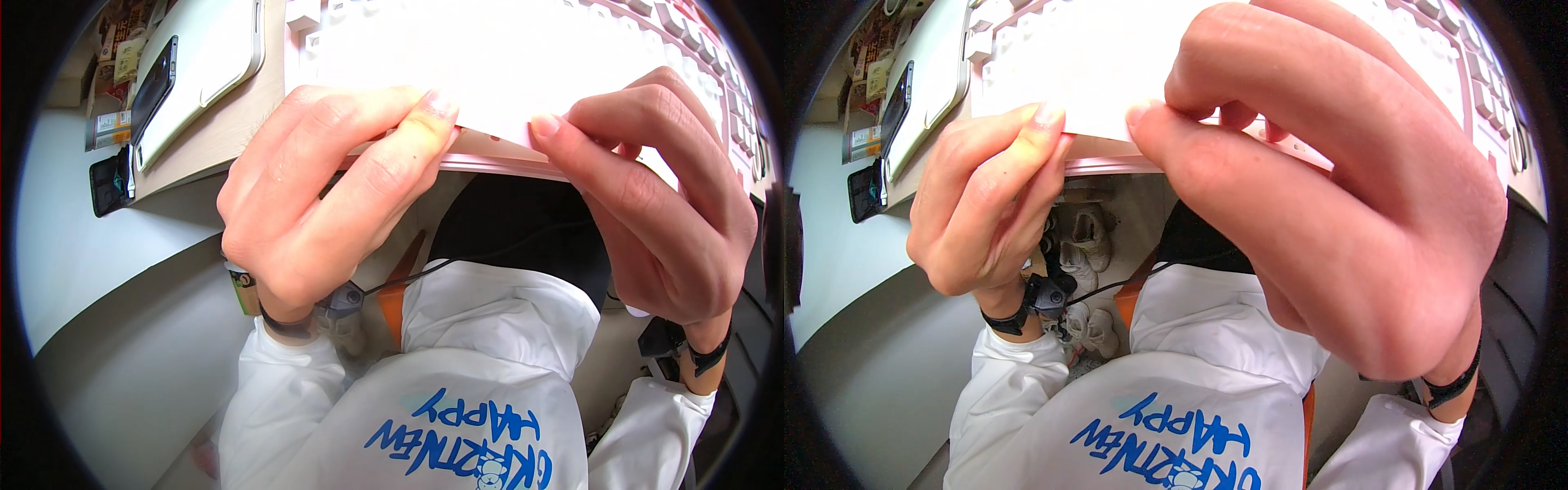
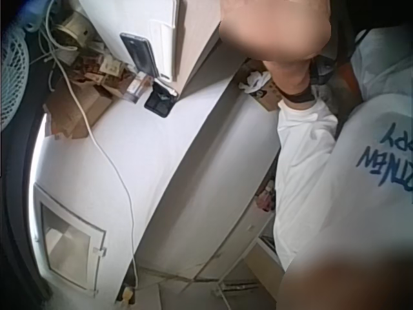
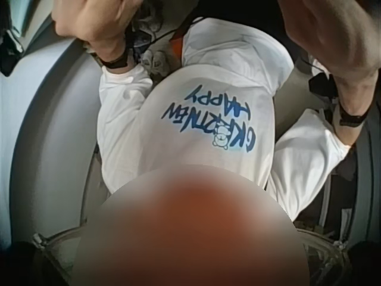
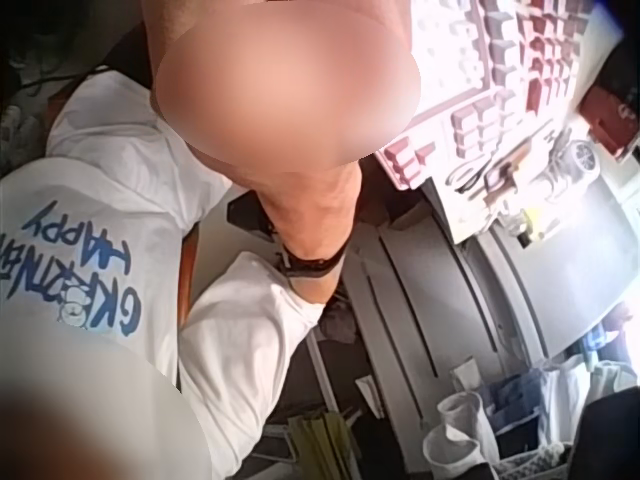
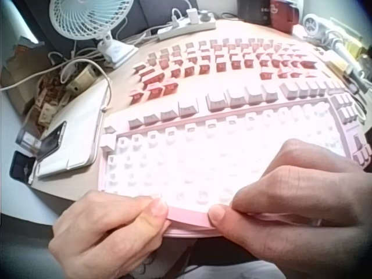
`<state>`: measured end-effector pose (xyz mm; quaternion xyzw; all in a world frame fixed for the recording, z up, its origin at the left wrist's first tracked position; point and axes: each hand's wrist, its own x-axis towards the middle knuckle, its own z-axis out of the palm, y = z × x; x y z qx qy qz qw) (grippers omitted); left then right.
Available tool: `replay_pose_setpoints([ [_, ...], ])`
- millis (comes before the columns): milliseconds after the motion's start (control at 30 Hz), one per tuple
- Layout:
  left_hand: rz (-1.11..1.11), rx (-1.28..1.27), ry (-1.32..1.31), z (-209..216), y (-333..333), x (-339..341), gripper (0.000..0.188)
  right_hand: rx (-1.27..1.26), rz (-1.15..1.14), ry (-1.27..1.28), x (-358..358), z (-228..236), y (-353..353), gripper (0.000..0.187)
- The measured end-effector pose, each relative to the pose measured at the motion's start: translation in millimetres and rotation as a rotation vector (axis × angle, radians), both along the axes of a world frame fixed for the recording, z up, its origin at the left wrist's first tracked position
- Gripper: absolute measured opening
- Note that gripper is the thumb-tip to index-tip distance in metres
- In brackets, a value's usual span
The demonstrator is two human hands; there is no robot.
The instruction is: Assembling a mechanical keyboard by installing stabilizers and keycaps.
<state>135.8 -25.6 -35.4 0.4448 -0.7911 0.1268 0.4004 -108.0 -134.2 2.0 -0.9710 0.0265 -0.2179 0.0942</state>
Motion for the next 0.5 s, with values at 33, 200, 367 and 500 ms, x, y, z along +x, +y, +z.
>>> replay_pose_setpoints([
  [33,-0.002,-0.003,-0.002,-0.1,-0.1,0.2,0.031,0.008,-0.003,-0.002,0.1,-0.2,0.1,0.040],
  [200,0.000,-0.003,0.019,-0.7,0.3,-0.6,0.032,0.010,0.003,-0.007,1.5,-0.5,0.5,0.040],
  [367,-0.001,-0.005,0.024,-1.1,-0.3,-0.8,0.032,0.025,-0.001,-0.009,2.9,0.1,0.7,0.040],
  [500,0.001,-0.007,0.034,-1.4,-0.5,-0.8,0.033,0.027,0.002,-0.004,2.9,0.8,0.1,0.040],
])
